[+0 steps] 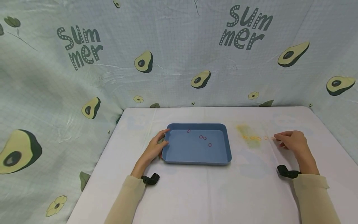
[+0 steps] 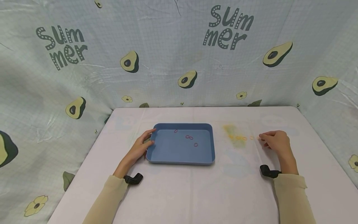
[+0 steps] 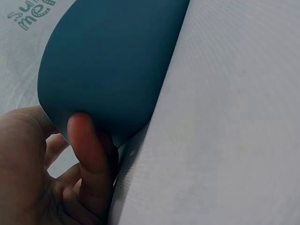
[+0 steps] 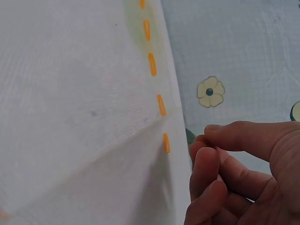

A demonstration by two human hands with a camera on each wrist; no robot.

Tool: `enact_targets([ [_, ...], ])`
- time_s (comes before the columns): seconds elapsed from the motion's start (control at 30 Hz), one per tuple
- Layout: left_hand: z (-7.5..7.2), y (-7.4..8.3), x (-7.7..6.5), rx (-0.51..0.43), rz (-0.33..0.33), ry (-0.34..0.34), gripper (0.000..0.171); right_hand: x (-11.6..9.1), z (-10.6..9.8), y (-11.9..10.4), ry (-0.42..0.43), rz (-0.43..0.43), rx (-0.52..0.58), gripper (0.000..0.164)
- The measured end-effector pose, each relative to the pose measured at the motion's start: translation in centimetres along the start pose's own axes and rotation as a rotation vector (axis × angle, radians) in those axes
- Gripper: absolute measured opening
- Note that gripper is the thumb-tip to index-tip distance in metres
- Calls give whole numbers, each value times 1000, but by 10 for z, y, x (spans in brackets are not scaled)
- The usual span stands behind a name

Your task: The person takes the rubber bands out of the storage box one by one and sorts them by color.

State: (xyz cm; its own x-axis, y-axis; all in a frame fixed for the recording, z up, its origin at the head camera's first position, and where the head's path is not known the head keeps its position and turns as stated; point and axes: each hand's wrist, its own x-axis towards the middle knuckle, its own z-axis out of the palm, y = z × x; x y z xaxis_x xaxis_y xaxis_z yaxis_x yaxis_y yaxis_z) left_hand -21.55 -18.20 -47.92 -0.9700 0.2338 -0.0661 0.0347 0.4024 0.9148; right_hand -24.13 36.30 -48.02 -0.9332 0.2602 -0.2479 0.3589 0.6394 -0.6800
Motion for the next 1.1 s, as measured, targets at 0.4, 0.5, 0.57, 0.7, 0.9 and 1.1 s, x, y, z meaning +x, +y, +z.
enact_targets([
  [0.4, 0, -1, -1, -25, 14, -9, 55, -7, -6, -12, -7, -95, 3, 62],
  [0.5, 0, 0, 0, -13, 7, -5, 55, -8, -6, -14, -5, -89, 8, 62],
  [0.57, 0, 0, 0, -13, 0, -3, 55, -8, -6, -15, -7, -83, 8, 62],
  [0.7, 0, -1, 1, -4, -6, 5, 55, -8, -6, -19, -2, -64, 8, 61],
  [0.9, 1, -1, 1, 14, -13, 16, 55, -13, -7, -26, 9, -77, 0, 61],
  [1.1, 1, 0, 1, 7, -16, 17, 55, -18, -8, -33, 9, -101, 0, 60],
])
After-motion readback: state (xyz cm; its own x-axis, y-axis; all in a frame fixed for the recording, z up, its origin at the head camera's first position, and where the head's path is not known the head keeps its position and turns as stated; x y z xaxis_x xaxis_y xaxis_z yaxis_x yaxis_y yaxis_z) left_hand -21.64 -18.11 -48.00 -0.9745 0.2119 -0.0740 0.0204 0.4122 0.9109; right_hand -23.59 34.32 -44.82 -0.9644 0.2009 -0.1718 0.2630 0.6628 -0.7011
